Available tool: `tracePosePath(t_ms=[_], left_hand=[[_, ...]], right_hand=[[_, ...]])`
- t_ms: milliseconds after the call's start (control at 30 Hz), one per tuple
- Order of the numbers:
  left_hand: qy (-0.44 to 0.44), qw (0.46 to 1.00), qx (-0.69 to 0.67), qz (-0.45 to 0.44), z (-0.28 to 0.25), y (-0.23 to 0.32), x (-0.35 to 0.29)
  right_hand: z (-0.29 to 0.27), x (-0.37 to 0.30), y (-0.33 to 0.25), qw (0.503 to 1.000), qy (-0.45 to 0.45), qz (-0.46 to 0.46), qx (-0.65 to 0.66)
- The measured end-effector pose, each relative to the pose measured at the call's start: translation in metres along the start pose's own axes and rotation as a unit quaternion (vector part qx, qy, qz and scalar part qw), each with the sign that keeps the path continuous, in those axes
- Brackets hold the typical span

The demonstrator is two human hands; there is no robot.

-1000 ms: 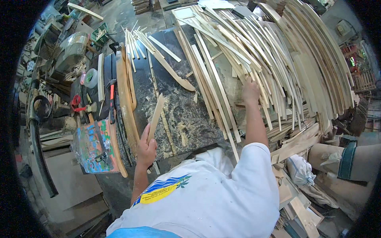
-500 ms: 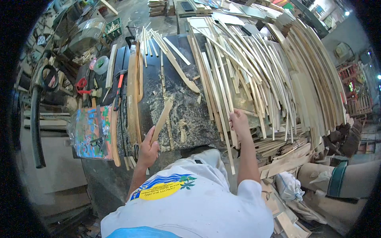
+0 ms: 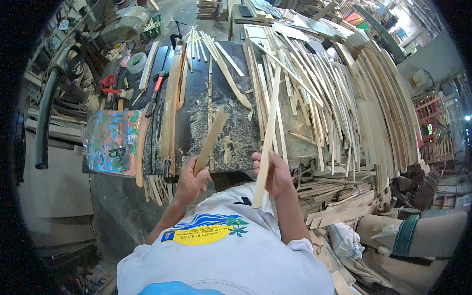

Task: The person repeatedly shaves thin strips of wood using a hand plane on a workbench. They pick up each strip, run the plane along its length, and set the finished piece aside. The process is repeated for multiple pieces throughout the clip.

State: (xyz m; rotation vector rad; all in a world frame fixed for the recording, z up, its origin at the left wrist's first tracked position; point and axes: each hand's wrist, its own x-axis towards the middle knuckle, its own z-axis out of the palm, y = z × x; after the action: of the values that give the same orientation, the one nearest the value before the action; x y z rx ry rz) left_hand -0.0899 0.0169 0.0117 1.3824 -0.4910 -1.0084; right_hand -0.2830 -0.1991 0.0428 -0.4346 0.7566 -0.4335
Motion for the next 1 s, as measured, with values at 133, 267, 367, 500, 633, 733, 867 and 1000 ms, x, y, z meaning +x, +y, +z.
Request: tracePosePath(t_ms=[133,267,367,500,633,733,867,1000], left_hand=[[-0.059,0.995,-0.08,-0.01,0.02,0.034,-0.023],[-0.102,0.993,-0.055,0.032,0.029,0.04,-0.036],[-0.139,0.99,-0.004,0.009,0.022,0.05,-0.044],[-0.128,0.985,0.117,0.008,-0.015,0.064,-0.079],[-0.102,0.971,0.215,0.01,-0.076,0.051,-0.139],[-0.052,0.968,0.236,-0.062,-0.113,0.017,-0.198],[0.07,0.962,0.151,-0.215,-0.113,-0.038,-0.278],[0.117,0.946,0.176,-0.246,-0.08,-0.082,-0.331]], right_hand=[[0.029,-0.005,0.026,0.997,-0.031,-0.028,-0.07],[0.04,0.007,0.043,0.992,-0.067,-0.039,-0.098],[0.057,0.008,0.056,0.992,-0.034,-0.063,-0.103],[0.059,0.035,0.066,0.981,-0.02,-0.085,-0.172],[0.078,0.08,0.053,0.956,0.01,-0.191,-0.223],[0.096,0.123,0.049,0.955,-0.005,-0.198,-0.222],[0.096,0.172,0.098,0.966,-0.058,-0.147,-0.204],[0.108,0.174,0.167,0.907,-0.039,-0.133,-0.397]])
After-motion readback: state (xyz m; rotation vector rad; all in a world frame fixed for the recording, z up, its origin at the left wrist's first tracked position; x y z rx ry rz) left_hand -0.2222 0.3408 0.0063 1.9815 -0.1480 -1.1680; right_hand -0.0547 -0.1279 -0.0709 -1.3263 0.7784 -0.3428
